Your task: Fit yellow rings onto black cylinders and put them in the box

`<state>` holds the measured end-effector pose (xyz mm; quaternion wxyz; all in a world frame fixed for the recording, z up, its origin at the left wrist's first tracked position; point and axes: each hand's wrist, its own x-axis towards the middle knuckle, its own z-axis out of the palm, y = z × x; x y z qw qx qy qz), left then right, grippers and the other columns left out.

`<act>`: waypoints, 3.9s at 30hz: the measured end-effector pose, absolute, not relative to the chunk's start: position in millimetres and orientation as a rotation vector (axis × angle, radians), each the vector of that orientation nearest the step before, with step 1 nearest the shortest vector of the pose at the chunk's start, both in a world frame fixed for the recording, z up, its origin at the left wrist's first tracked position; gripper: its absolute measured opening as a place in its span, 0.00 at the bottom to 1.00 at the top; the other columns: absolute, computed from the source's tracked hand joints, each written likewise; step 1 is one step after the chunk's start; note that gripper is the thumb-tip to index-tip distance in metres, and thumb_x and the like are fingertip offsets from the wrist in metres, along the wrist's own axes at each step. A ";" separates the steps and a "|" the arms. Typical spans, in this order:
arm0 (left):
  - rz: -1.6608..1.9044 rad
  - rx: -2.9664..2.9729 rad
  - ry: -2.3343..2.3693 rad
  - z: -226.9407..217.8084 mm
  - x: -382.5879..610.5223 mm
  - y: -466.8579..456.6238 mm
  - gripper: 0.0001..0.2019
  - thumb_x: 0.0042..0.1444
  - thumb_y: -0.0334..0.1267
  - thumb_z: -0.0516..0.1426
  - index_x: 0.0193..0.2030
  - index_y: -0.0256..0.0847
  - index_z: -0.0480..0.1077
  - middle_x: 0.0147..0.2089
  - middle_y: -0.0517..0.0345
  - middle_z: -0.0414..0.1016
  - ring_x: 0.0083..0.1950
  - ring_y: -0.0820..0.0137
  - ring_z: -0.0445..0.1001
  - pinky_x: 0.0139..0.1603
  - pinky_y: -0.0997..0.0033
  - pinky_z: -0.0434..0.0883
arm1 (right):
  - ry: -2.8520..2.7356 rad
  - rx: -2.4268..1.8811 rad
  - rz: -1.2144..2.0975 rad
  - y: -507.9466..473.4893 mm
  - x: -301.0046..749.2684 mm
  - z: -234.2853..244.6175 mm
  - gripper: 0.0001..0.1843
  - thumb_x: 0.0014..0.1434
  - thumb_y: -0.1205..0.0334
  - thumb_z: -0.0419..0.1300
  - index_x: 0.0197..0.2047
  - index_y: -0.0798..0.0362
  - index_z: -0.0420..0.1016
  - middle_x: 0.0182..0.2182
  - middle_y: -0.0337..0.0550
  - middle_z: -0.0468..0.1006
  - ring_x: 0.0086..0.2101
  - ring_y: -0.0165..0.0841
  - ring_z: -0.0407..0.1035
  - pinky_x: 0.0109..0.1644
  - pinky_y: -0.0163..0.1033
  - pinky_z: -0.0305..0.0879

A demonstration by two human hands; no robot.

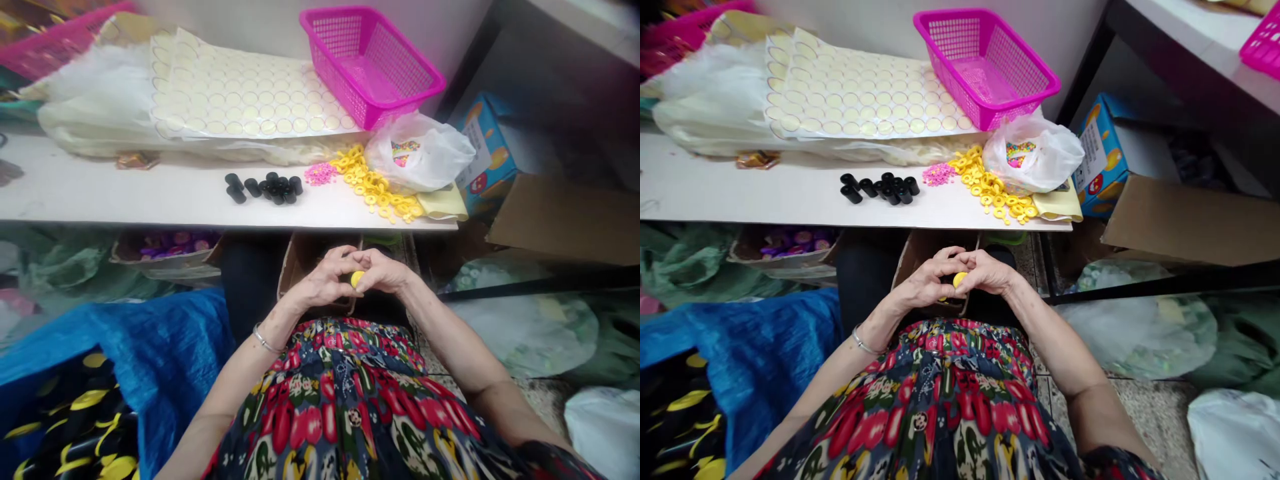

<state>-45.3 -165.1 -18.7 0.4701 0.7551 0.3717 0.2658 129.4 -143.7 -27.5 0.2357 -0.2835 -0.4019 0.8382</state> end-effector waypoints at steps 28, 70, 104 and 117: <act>1.222 1.285 2.330 -44.8 -105.0 -28.2 0.13 0.42 0.48 0.59 0.22 0.41 0.66 0.18 0.65 0.62 0.24 0.72 0.62 0.31 0.71 0.58 | -3.494 -1.211 1.166 -91.9 -5.2 -105.1 0.07 0.38 0.77 0.64 0.21 0.56 0.74 0.27 0.43 0.79 0.33 0.35 0.74 0.33 0.33 0.67; 1.095 1.736 1.807 -64.6 -64.2 -27.7 0.09 0.45 0.45 0.61 0.32 0.45 0.74 0.29 0.62 0.70 0.34 0.71 0.66 0.35 0.71 0.61 | -2.566 -1.238 0.353 2.9 74.3 -8.2 0.13 0.60 0.65 0.48 0.31 0.55 0.73 0.31 0.42 0.68 0.32 0.30 0.62 0.35 0.33 0.53; 1.124 1.662 1.786 -63.2 -67.1 -26.4 0.17 0.40 0.49 0.64 0.37 0.45 0.75 0.33 0.60 0.72 0.36 0.68 0.68 0.37 0.70 0.63 | -2.064 -2.153 0.041 -33.8 120.8 -20.8 0.15 0.61 0.54 0.51 0.37 0.55 0.72 0.40 0.53 0.72 0.37 0.39 0.67 0.34 0.38 0.57; 1.534 1.390 1.456 -58.0 -73.7 -42.4 0.23 0.39 0.39 0.66 0.45 0.39 0.73 0.43 0.53 0.72 0.37 0.72 0.67 0.35 0.73 0.67 | -1.676 -1.677 0.577 -30.6 115.2 -22.4 0.08 0.52 0.67 0.52 0.30 0.55 0.73 0.28 0.44 0.74 0.30 0.33 0.66 0.34 0.36 0.58</act>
